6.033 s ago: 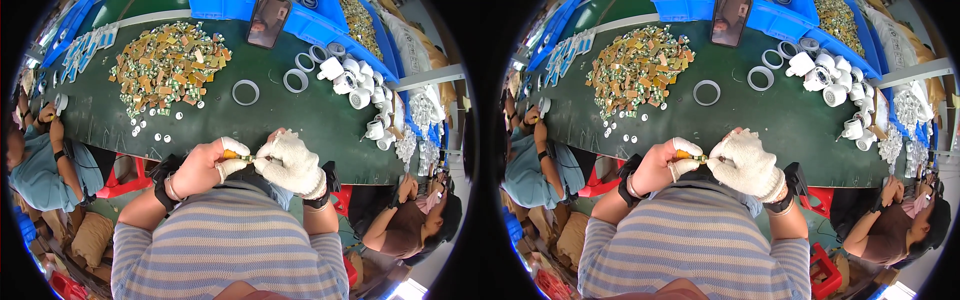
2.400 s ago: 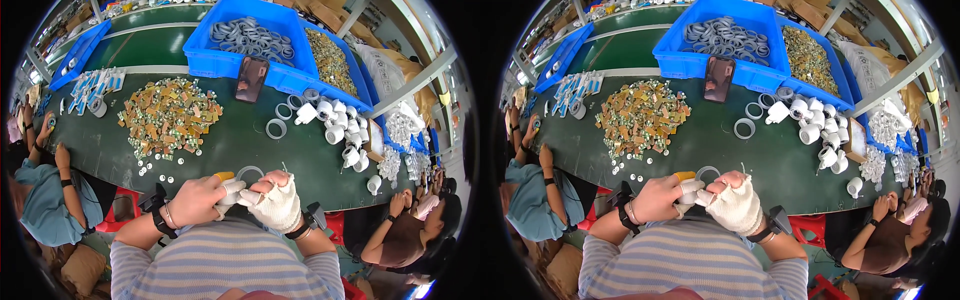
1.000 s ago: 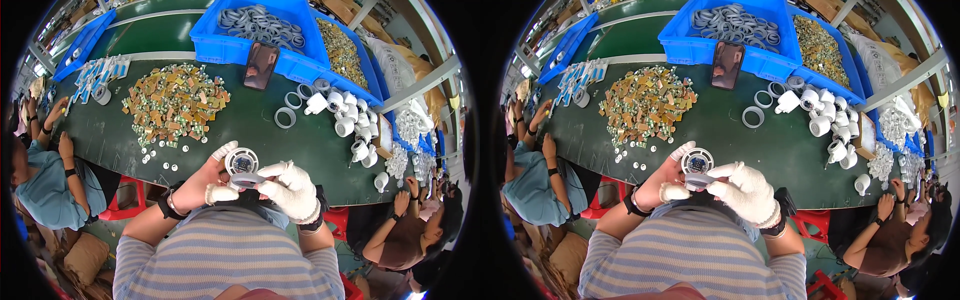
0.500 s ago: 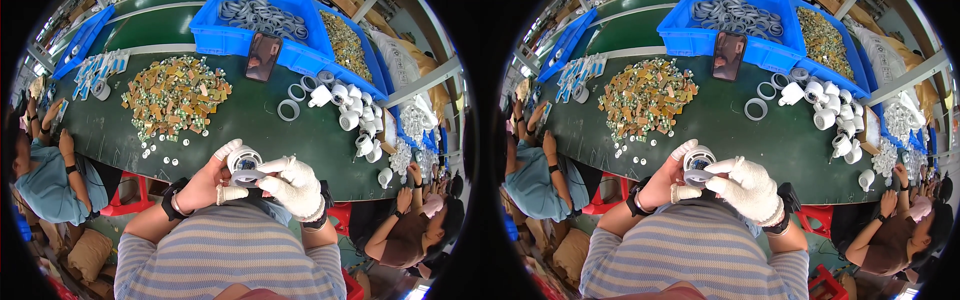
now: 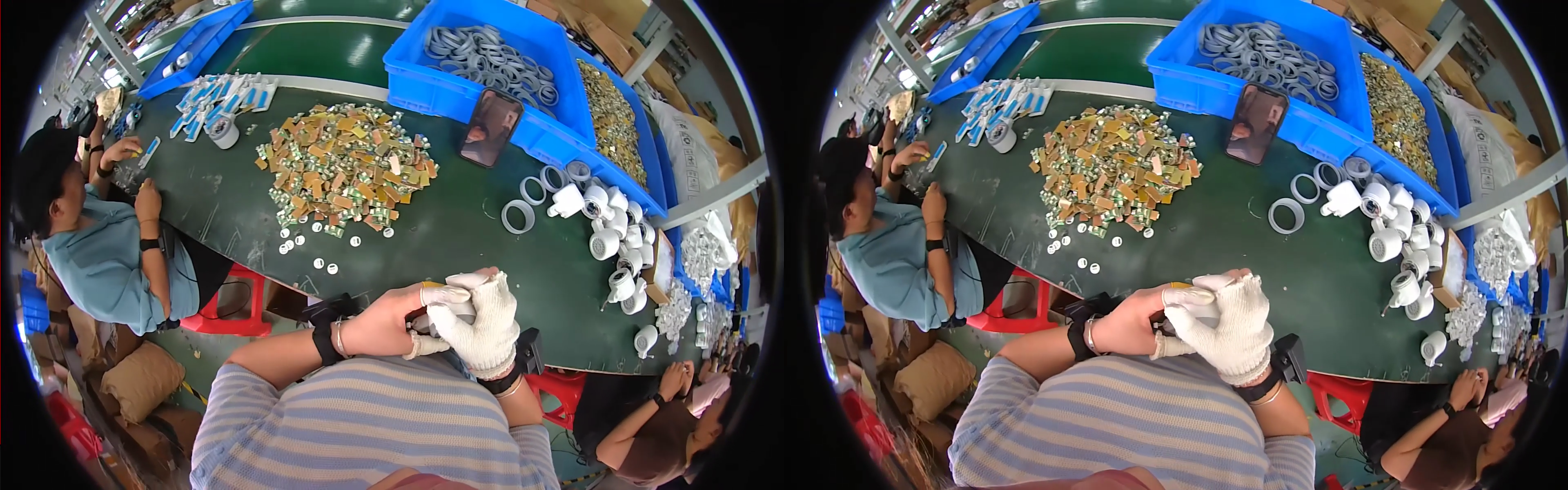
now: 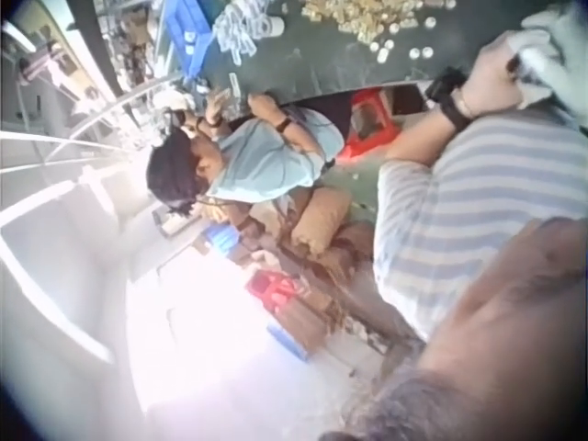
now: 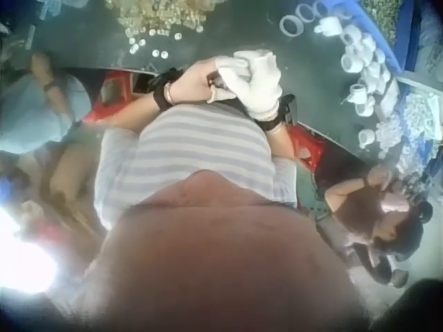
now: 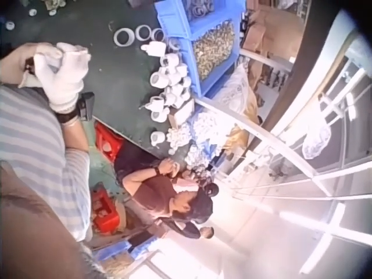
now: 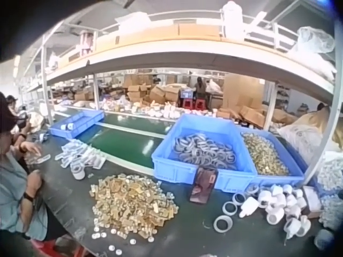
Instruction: The person assembles camera housings by hand, picking up a white housing, inserting a circuit board, and pressing a grey ring into the opening. They then pick up a white cap, press it onto the housing, and place the completed unit onto the table.
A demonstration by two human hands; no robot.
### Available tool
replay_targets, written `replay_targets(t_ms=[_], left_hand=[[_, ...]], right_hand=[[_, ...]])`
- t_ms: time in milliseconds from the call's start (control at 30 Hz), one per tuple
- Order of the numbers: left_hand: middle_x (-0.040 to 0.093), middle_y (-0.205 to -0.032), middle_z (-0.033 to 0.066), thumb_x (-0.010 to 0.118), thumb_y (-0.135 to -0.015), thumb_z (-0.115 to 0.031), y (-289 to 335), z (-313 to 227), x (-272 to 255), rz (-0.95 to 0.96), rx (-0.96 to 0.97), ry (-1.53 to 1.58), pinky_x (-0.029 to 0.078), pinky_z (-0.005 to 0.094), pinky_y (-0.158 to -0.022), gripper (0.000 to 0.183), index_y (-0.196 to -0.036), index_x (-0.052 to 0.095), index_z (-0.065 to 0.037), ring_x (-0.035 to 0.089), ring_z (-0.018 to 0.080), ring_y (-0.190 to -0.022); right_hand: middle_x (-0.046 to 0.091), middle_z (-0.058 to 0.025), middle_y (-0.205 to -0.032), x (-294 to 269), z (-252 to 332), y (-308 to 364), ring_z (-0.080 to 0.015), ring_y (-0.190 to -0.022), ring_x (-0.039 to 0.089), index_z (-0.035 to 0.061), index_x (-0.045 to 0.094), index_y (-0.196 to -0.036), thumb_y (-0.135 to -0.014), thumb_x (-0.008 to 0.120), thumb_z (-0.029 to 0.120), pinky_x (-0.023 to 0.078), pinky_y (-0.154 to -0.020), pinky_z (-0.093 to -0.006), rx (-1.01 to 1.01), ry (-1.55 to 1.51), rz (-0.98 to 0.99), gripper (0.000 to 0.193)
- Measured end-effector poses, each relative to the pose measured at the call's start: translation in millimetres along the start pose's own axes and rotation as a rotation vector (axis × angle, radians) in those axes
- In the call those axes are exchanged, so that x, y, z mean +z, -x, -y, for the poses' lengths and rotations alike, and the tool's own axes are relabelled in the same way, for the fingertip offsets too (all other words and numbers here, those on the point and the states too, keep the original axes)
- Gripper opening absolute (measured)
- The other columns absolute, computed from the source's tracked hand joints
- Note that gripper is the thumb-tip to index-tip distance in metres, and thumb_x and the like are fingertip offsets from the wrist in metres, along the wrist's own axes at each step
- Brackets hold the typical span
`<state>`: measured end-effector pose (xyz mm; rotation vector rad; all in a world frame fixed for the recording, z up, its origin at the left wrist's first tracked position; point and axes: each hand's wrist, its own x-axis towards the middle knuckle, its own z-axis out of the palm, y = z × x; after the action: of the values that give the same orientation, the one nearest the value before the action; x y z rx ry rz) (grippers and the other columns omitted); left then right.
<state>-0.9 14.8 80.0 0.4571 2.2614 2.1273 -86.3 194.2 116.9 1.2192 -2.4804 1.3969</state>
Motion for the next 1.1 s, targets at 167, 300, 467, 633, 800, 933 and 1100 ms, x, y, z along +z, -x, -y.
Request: replay_targets(t_ms=[167, 300, 467, 633, 800, 933, 1100], left_hand=[[0.065, -0.131, 0.0090, 0.094, -0.080, -0.019, 1, -33, -14, 0.030, -0.262, 0.054, 0.056, 0.0366, -0.095, 0.097, -0.159, 0.039, -0.010, 0.067, 0.0198, -0.108], [0.067, -0.096, 0.0144, 0.084, -0.086, -0.021, 35, -1, -90, -0.480, -0.101, -1.015, 0.051, 0.0458, -0.087, 0.031, -0.112, 0.073, -0.011, 0.061, 0.0374, -0.098], [0.062, -0.097, 0.0141, 0.078, -0.083, -0.007, 38, 26, -127, -0.403, -0.216, -1.135, 0.050, 0.0470, -0.088, 0.015, -0.096, 0.072, -0.010, 0.057, 0.0390, -0.102], [0.063, -0.090, 0.0143, 0.079, -0.086, -0.004, 52, 27, -117, -0.433, -0.167, -0.969, 0.052, 0.0427, -0.077, 0.021, -0.104, 0.069, -0.007, 0.063, 0.0360, -0.085], [0.062, -0.096, 0.0140, 0.078, -0.088, -0.003, 43, 24, -122, -0.358, -0.262, -0.970, 0.052, 0.0426, -0.075, 0.024, -0.110, 0.070, -0.007, 0.063, 0.0364, -0.086], [0.061, -0.095, 0.0145, 0.077, -0.088, -0.004, 38, 15, -118, -0.333, -0.196, -1.034, 0.051, 0.0444, -0.078, 0.023, -0.110, 0.071, -0.009, 0.061, 0.0375, -0.089], [0.064, -0.100, 0.0160, 0.074, -0.091, -0.004, 41, 7, -103, -0.342, -0.266, -0.962, 0.052, 0.0443, -0.080, 0.023, -0.113, 0.071, -0.008, 0.063, 0.0386, -0.091]], right_hand=[[0.070, -0.0137, -0.088, 0, -18, -7, -0.0289, -0.080, 0.069, 0.0025, 0.071, -0.099, -0.089, 0.080, 0.027, 0.054, -0.075, -0.0400, 0.189, -0.250, 0.078, 0.028], [0.070, -0.0136, -0.087, -55, -51, -13, -0.0294, -0.081, 0.069, 0.0018, 0.070, -0.089, -0.096, 0.072, 0.037, 0.054, -0.076, -0.0382, 0.580, -0.118, 0.153, 0.036], [0.070, -0.0119, -0.087, -51, -93, -13, -0.0342, -0.086, 0.066, 0.0065, 0.070, -0.090, -0.091, 0.079, 0.032, 0.052, -0.080, -0.0455, 0.125, 0.392, -0.088, 0.027], [0.071, -0.0116, -0.096, -53, -47, 8, -0.0343, -0.094, 0.066, 0.0095, 0.075, -0.096, -0.086, 0.082, 0.019, 0.050, -0.087, -0.0451, -0.004, 0.383, -0.149, 0.016], [0.068, -0.0083, -0.114, -32, -31, 36, -0.0375, -0.105, 0.062, 0.0141, 0.075, -0.099, -0.073, 0.090, 0.020, 0.049, -0.087, -0.0500, -0.047, 0.493, -0.144, 0.031], [0.063, -0.0108, -0.131, -18, -28, 47, -0.0403, -0.122, 0.056, 0.0166, 0.076, -0.102, -0.071, 0.091, 0.023, 0.046, -0.097, -0.0525, 0.087, 0.575, -0.158, 0.036], [0.061, -0.0138, -0.137, -14, -38, 50, -0.0453, -0.131, 0.052, 0.0135, 0.077, -0.098, -0.072, 0.089, 0.019, 0.044, -0.104, -0.0546, 0.124, 0.579, -0.136, 0.029]])
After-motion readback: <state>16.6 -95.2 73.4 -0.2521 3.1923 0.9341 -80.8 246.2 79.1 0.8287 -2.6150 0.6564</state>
